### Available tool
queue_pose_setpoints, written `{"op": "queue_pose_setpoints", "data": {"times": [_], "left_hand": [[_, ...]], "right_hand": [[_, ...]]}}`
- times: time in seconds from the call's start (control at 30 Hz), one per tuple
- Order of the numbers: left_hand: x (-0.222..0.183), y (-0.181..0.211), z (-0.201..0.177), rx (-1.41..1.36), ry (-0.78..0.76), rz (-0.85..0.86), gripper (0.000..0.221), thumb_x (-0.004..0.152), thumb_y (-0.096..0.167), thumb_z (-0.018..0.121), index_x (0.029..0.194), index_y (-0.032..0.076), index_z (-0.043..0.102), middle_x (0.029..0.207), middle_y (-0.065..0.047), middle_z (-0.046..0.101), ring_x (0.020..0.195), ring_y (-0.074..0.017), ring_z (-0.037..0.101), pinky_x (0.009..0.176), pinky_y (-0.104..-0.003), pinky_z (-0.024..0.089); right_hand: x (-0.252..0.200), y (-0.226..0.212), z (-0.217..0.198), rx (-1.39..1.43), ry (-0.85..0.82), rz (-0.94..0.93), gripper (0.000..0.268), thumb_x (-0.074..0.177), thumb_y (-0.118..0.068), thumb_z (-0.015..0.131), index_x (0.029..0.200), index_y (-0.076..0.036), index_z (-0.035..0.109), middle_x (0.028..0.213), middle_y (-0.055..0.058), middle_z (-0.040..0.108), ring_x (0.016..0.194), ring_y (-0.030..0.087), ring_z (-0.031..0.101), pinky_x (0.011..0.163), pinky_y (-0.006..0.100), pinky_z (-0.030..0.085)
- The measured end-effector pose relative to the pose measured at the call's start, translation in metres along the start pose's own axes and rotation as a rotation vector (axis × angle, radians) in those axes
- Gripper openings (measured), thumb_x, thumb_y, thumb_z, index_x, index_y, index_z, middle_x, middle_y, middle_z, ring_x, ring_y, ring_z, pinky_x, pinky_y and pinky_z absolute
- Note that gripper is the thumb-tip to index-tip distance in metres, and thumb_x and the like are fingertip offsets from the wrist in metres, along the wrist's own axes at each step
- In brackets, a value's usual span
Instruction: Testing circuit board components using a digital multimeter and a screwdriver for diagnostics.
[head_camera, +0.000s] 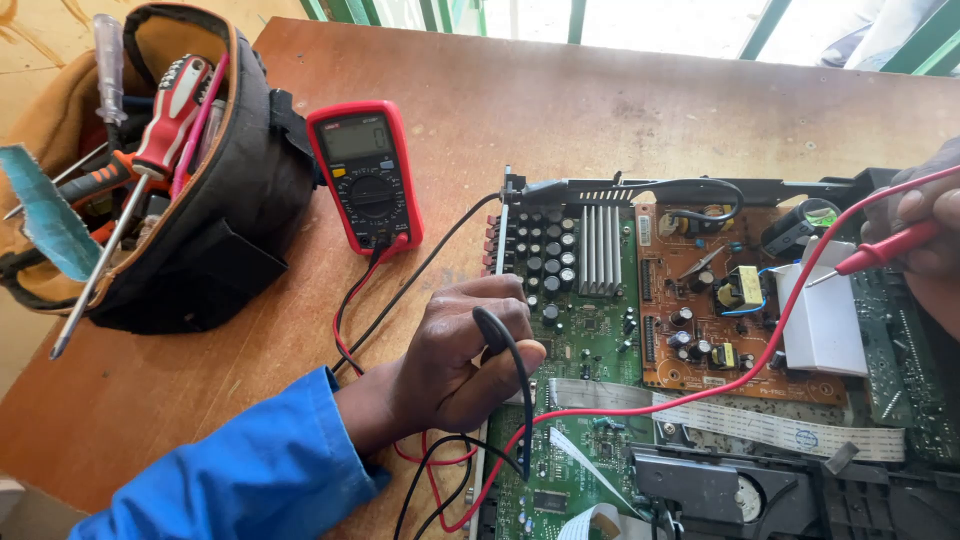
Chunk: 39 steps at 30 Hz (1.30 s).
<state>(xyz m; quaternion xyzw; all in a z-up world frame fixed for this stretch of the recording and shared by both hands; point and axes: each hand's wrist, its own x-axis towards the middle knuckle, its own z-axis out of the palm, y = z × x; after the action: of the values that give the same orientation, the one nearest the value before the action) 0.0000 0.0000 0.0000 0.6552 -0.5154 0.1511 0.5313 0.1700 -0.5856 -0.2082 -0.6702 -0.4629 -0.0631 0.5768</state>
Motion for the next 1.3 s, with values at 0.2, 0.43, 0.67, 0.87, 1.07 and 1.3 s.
{"op": "queue_pose_setpoints", "data": {"times": [0.2,0.43,0.67,0.87,1.07,1.3], "left_hand": [[0.0,0.004,-0.003,-0.003,-0.012,-0.011,0.034,0.104,0.012,0.046,0.072,0.005,0.036,0.064,-0.006,0.039,0.057,-0.0248,0.031,0.057,-0.042,0.027],[-0.005,0.007,-0.007,0.008,-0.04,-0.005,0.036,0.109,0.025,0.04,0.078,0.007,0.044,0.065,-0.004,0.04,0.058,-0.0254,0.032,0.06,-0.042,0.031],[-0.002,0.013,-0.005,-0.005,-0.006,-0.017,0.034,0.107,0.02,0.045,0.075,0.007,0.042,0.065,-0.004,0.043,0.059,-0.0239,0.033,0.06,-0.041,0.032],[0.003,0.022,-0.012,0.104,0.162,-0.099,0.036,0.106,0.035,0.048,0.092,0.005,0.064,0.078,-0.007,0.062,0.069,-0.0215,0.056,0.066,-0.035,0.045],[0.016,0.042,-0.017,0.118,0.077,-0.111,0.034,0.109,0.034,0.045,0.113,0.008,0.066,0.07,0.0,0.07,0.068,-0.0173,0.066,0.073,-0.034,0.053],[0.047,0.098,-0.004,0.034,-0.032,-0.289,0.051,0.096,0.049,0.055,0.123,0.006,0.062,0.113,-0.007,0.077,0.095,-0.0191,0.078,0.085,-0.033,0.064]], "right_hand": [[0.045,-0.11,0.076,-0.148,0.288,0.413,0.008,0.105,-0.021,0.049,0.106,-0.019,0.057,0.07,-0.004,0.046,0.054,0.006,0.042,0.047,0.019,0.039],[0.131,-0.205,0.149,-0.101,0.406,0.434,0.02,0.106,-0.031,0.06,0.099,-0.013,0.064,0.09,-0.002,0.064,0.055,0.004,0.044,0.051,0.014,0.038],[0.144,-0.231,0.163,-0.026,0.51,0.546,0.03,0.1,-0.038,0.069,0.104,-0.009,0.068,0.081,0.005,0.064,0.063,0.013,0.062,0.055,0.017,0.048],[0.18,-0.287,0.189,-0.083,0.451,0.544,0.044,0.101,-0.032,0.054,0.123,0.005,0.064,0.086,0.025,0.071,0.061,0.026,0.059,0.05,0.029,0.038],[0.204,-0.332,0.226,-0.068,0.338,0.605,0.053,0.096,-0.036,0.051,0.123,0.006,0.07,0.094,0.028,0.084,0.066,0.03,0.071,0.05,0.035,0.046],[0.202,-0.356,0.251,-0.104,0.088,0.643,0.029,0.095,-0.029,0.063,0.101,-0.006,0.08,0.073,0.01,0.089,0.064,0.018,0.081,0.055,0.029,0.063]]}}
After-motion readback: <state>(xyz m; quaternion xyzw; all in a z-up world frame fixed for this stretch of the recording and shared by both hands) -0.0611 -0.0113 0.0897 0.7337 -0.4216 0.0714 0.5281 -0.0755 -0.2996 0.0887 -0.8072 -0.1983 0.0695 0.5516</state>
